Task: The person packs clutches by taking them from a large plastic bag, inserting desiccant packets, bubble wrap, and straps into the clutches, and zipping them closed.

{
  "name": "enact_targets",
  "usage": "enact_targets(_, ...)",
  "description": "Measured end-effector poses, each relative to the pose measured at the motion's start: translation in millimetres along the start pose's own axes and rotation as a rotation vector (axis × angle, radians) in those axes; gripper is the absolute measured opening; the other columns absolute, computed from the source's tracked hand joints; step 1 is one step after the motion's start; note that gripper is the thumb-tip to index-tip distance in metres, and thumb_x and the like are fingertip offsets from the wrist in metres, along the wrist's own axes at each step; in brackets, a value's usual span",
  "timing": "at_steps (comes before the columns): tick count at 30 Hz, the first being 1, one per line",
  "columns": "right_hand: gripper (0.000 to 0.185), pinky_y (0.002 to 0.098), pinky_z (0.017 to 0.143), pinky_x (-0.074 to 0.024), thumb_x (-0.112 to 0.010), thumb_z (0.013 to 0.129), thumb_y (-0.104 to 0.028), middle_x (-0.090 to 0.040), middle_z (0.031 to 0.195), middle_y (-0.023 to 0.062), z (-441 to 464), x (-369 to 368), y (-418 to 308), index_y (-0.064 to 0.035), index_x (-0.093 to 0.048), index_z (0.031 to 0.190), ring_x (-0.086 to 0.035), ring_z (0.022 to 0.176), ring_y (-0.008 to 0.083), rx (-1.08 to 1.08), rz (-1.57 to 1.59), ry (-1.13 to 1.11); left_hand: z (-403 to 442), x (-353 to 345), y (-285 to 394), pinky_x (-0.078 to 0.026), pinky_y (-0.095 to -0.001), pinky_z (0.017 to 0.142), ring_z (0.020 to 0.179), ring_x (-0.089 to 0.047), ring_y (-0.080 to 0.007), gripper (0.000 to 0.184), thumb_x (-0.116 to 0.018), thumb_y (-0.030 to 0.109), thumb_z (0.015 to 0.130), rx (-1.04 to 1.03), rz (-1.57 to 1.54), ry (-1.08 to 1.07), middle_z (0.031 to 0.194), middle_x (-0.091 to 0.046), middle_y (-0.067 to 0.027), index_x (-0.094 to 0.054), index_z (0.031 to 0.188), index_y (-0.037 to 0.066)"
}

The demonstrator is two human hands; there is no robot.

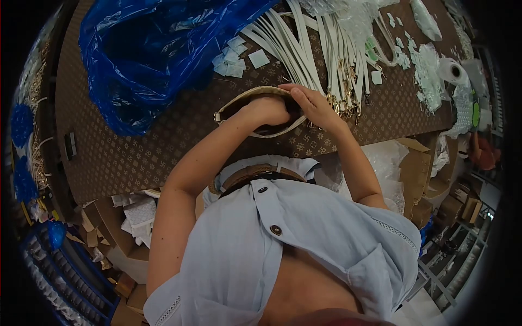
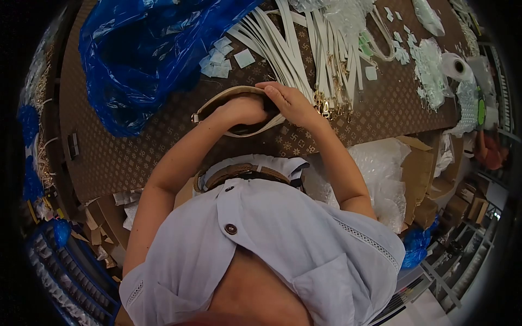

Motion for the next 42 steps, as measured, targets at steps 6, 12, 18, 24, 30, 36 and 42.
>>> enact_targets(6, 0.04, 0.0295, 0.09, -0.0432, -0.039, 0.099, -0.033, -0.063, 0.11, 0.0121, -1.2, -2.5, 6.8, -0.0036, -0.056, 0.12, -0.059, 0.103, 0.0213, 0.037, 0.065, 0.03, -7.5, -16.0, -22.1, -0.047, -0.0408, 0.085, 0.098, -0.059, -0.0366, 0.038, -0.057, 0.008, 0.074, -0.175, -0.068, 0.027, 0.109, -0.06, -0.0236, -0.058, 0.11, -0.001)
enact_targets(12, 0.038, 0.0297, 0.089, -0.044, -0.04, 0.099, -0.031, -0.064, 0.11, 0.0119, -4.9, -7.0, 6.3, -0.0043, -0.057, 0.119, -0.059, 0.102, 0.0218, 0.044, -0.013, 0.033, 4.9, -26.5, 2.3, -0.049, -0.042, 0.079, 0.091, -0.062, -0.0343, 0.027, -0.058, 0.009, 0.077, -0.095, 0.142, 0.162, 0.101, -0.063, -0.0202, -0.06, 0.102, 0.001)
enact_targets(18, 0.036, 0.0299, 0.085, -0.0456, -0.041, 0.099, -0.031, -0.065, 0.106, 0.0124, -5.9, -8.2, 15.9, -0.0049, -0.058, 0.117, -0.062, 0.098, 0.0228, 0.029, 0.073, 0.111, -21.4, -17.7, 4.8, -0.05, -0.0427, 0.075, 0.088, -0.062, -0.0336, 0.02, -0.054, 0.012, 0.081, -0.225, 0.082, 0.211, 0.097, -0.064, -0.0181, -0.062, 0.097, 0.004)
enact_targets(24, 0.034, 0.0338, 0.08, -0.0482, -0.043, 0.098, -0.03, -0.065, 0.103, 0.012, -12.5, 1.4, 0.2, -0.005, -0.059, 0.113, -0.062, 0.095, 0.0301, -0.054, -0.17, 0.147, -76.3, 26.4, 7.0, -0.049, -0.0379, 0.081, 0.092, -0.061, -0.0338, 0.027, -0.055, 0.015, 0.085, -0.42, -0.343, 0.483, 0.102, -0.064, -0.0172, -0.061, 0.11, 0.005)
enact_targets(30, 0.024, 0.0352, 0.078, -0.05, -0.065, 0.079, -0.012, -0.064, 0.095, 0.012, -6.7, -40.7, -70.2, -0.005, -0.065, 0.102, -0.062, 0.086, 0.0274, 0.587, -0.516, 0.205, -119.8, 1.8, -73.5, -0.042, -0.0305, 0.092, 0.105, -0.058, -0.0237, 0.042, -0.037, 0.033, 0.099, 0.024, -0.669, 0.577, 0.112, -0.063, -0.0127, -0.055, 0.119, 0.001)
enact_targets(36, 0.009, 0.0384, 0.069, -0.0498, -0.057, 0.076, -0.009, -0.063, 0.079, 0.014, 27.1, -94.6, -44.5, -0.0039, -0.064, 0.078, -0.063, 0.077, 0.0289, 0.348, -0.849, -0.25, -111.7, -10.4, -72.5, -0.044, -0.0308, 0.087, 0.101, -0.06, -0.0248, 0.04, -0.037, 0.032, 0.099, -0.051, -0.784, 0.793, 0.108, -0.063, -0.0141, -0.056, 0.116, 0.002)
enact_targets(42, 0.015, 0.038, 0.066, -0.0504, -0.058, 0.08, -0.017, -0.066, 0.08, 0.0129, 30.2, -97.1, -41.2, -0.0046, -0.066, 0.08, -0.064, 0.075, 0.0297, 0.296, -0.593, -0.226, -122.2, -6.6, -74.4, -0.048, -0.0349, 0.074, 0.086, -0.062, -0.0323, 0.036, -0.04, 0.033, 0.097, 0.036, -0.566, 0.784, 0.095, -0.065, -0.0165, -0.06, 0.111, 0.006)
Point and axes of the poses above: each hand's wrist, its own z-axis towards the middle knuckle, its own x-axis out of the back of the hand, y = z × x, the point moved 3 cm from there along z, towards the middle knuckle
